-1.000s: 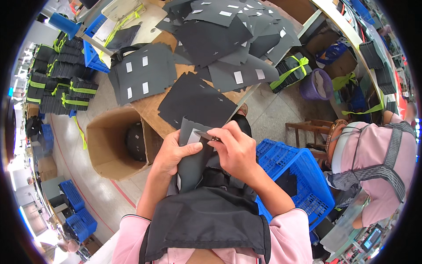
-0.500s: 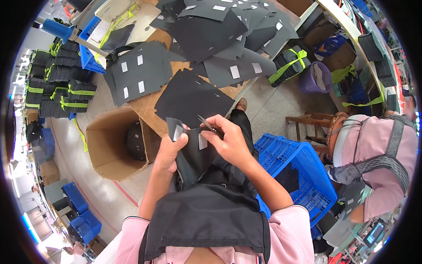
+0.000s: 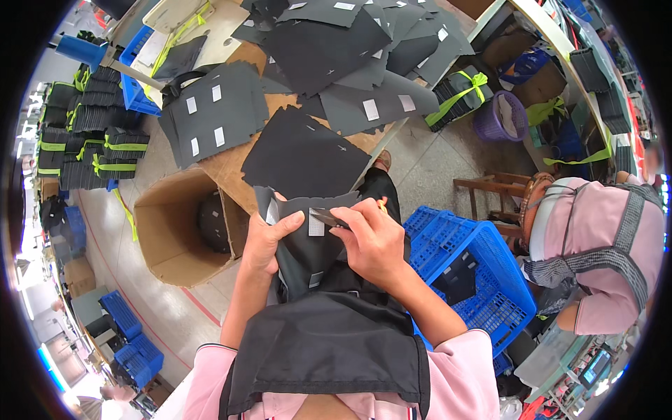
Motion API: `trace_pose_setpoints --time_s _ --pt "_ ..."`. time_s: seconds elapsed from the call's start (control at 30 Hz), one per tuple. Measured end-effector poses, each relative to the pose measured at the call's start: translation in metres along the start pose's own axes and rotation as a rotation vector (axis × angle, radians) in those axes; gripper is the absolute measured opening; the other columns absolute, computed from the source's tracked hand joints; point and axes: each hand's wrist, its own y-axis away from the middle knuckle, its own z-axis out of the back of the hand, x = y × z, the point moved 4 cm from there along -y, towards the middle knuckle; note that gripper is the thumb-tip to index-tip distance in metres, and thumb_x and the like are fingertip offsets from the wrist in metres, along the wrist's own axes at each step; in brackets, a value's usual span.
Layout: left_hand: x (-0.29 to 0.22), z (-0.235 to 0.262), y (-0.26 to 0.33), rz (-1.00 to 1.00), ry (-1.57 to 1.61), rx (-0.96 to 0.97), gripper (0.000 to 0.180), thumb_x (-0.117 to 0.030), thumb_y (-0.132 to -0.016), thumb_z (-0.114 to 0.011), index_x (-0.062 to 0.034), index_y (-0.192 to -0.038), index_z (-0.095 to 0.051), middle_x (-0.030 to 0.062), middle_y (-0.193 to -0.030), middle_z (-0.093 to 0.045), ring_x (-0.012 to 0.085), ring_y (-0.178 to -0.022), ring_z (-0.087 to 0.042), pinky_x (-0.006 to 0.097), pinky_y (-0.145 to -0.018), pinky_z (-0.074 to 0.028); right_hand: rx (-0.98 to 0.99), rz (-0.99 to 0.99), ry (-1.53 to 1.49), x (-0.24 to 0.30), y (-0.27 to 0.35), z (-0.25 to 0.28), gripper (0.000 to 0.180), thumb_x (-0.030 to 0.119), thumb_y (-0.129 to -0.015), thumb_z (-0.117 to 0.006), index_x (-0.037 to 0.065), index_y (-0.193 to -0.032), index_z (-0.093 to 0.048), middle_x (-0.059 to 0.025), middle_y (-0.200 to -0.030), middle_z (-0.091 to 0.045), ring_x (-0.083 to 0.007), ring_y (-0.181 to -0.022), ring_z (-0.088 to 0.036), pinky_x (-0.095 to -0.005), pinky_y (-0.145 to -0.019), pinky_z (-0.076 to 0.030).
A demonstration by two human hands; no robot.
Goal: The recorder is inspecting and trimming excess threads from pieces of black fabric with white rectangular markings in a garment factory.
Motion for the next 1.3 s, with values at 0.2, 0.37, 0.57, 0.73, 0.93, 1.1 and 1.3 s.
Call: trace_pose_setpoints --time_s 0.2,0.37,0.57,0.73,0.93,1.1,1.3 --pt "-0.005 0.006 0.001 -0.036 -0.048 -0.065 0.033 -0.008 -0.073 -0.075 -0.0049 -0.099 -0.054 0.0031 -0.091 -0.06 0.0118 -0.082 -0.057 0.027 -0.075 -0.046 -0.065 0.016 -0.043 0.001 0.0 -0.003 0.028 0.002 -0.067 -0.071 0.005 -0.093 -0.061 -0.0081 -0.076 -0.054 -0.0257 -0.061 -0.055 -0.0322 -0.056 -0.047" --pt "-0.044 0.028 -0.02 -0.16 -0.167 -0.211 0.051 -0.01 -0.068 -0.078 0.0048 -0.11 -0.054 0.0097 -0.101 -0.061 0.019 -0.091 -0.059 0.033 -0.081 -0.048 -0.042 -0.208 -0.177 -0.027 -0.004 -0.01 0.023 -0.001 -0.071 -0.068 0.003 -0.091 -0.059 -0.0088 -0.081 -0.052 -0.0212 -0.064 -0.055 -0.0289 -0.06 -0.047" --pt "-0.193 0.115 -0.07 -0.371 -0.324 -0.308 0.068 -0.017 -0.07 -0.077 -0.0007 -0.127 -0.044 0.0177 -0.123 -0.051 0.0298 -0.111 -0.051 0.043 -0.093 -0.043 -0.046 -0.497 -0.295 -0.073 -0.008 -0.028 0.044 0.003 -0.068 -0.074 0.003 -0.106 -0.054 -0.0046 -0.083 -0.045 -0.0149 -0.066 -0.044 -0.0269 -0.061 -0.04" --pt "-0.167 0.115 -0.071 -0.901 -1.38 -1.053 0.098 -0.02 -0.068 -0.077 -0.0086 -0.144 -0.016 0.0271 -0.147 -0.008 0.0413 -0.136 -0.013 0.052 -0.109 -0.015 -0.218 -0.595 -0.224 -0.126 0.0 -0.054 0.056 0.009 -0.068 -0.078 0.004 -0.116 -0.049 -0.0028 -0.077 -0.044 -0.0139 -0.068 -0.045 -0.0275 -0.063 -0.041" --pt "-0.019 0.032 -0.047 -0.807 -1.545 -0.342 0.077 -0.037 -0.075 -0.068 -0.0093 -0.138 -0.034 0.0221 -0.148 -0.015 0.0387 -0.137 -0.014 0.054 -0.108 -0.011 -0.14 -0.685 -0.22 -0.128 0.0 -0.053 0.032 0.013 -0.073 -0.074 0.003 -0.078 -0.045 -0.001 -0.066 -0.042 -0.0102 -0.059 -0.039 -0.0292 -0.054 -0.041" --pt "0.019 -0.025 -0.017 -0.805 -1.391 0.048 0.094 -0.049 -0.068 -0.071 -0.0057 -0.14 -0.029 0.0217 -0.148 -0.013 0.0376 -0.137 -0.014 0.056 -0.108 -0.01 -0.069 -0.669 -0.331 -0.087 0.007 -0.041 0.022 0.007 -0.077 -0.067 -0.001 -0.07 -0.047 -0.0011 -0.07 -0.044 -0.0086 -0.058 -0.039 -0.0231 -0.052 -0.036" --pt "0.001 -0.042 0.008 -0.534 -0.931 0.076 0.06 0.0 -0.077 -0.054 -0.0018 -0.134 -0.035 0.0257 -0.095 -0.06 0.0431 -0.088 -0.058 0.042 -0.073 -0.047 -0.012 -0.118 -0.4 -0.002 -0.015 -0.022 0.011 0.0 -0.075 -0.064 -0.003 -0.084 -0.058 -0.0062 -0.093 -0.051 -0.0106 -0.071 -0.05 -0.0208 -0.058 -0.038"
